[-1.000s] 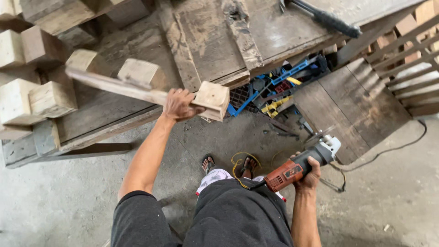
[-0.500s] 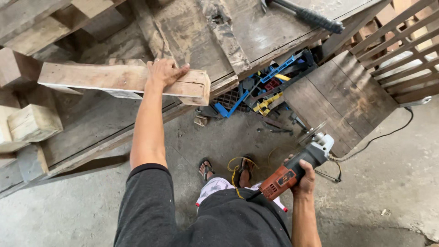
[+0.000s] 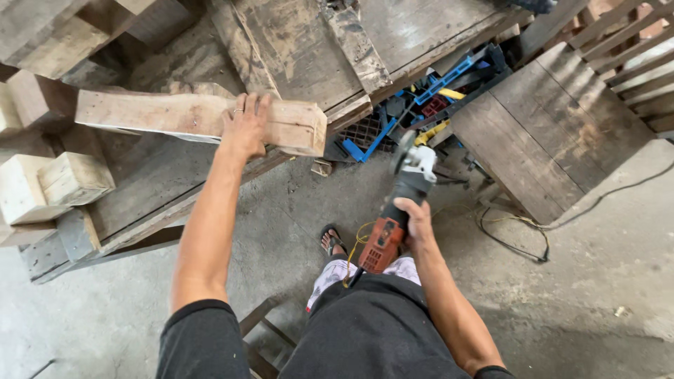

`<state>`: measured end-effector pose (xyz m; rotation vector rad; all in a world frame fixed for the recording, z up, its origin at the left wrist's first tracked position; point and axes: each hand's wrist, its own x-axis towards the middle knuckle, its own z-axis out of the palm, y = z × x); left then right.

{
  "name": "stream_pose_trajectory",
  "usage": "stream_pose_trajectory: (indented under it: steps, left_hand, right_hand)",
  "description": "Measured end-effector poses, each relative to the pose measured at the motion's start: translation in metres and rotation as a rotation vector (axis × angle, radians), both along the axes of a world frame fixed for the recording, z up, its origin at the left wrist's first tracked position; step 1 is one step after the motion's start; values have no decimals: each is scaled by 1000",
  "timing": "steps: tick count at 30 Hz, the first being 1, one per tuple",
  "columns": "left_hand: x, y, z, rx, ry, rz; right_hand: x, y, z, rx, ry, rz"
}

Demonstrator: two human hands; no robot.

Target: The person uses an angle grinder to sand the surfaces and edges of several wooden blocks and planks on a workbench. The person repositions the wood pieces multiple times to access different sides and continues sanding until the clip ends.

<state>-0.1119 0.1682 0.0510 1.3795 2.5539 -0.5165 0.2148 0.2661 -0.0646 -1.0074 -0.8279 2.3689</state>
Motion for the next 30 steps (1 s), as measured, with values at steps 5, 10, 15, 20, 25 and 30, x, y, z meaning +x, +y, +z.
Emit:
stream_pose_trajectory:
  steps: [5, 10, 15, 20, 25, 30]
  left_hand:
    - [7, -11, 1, 131, -58, -34]
    - [2, -17, 3, 66, -111, 96]
    - [1, -18, -2, 93, -57, 26]
    - [2, -18, -2, 83, -92, 32]
    - [2, -16, 2, 87, -75, 28]
    - [3, -15, 3, 86, -95, 54]
  right_hand:
    - [-38, -29, 13, -23, -76, 169]
    - [-53, -59, 27, -268, 33, 264]
    - [-61, -65, 35, -227, -65, 283]
    - [-70, -41, 24, -108, -138, 369]
    - [-62, -39, 20, 50, -121, 445]
    - [-66, -33, 28, -12, -25, 452]
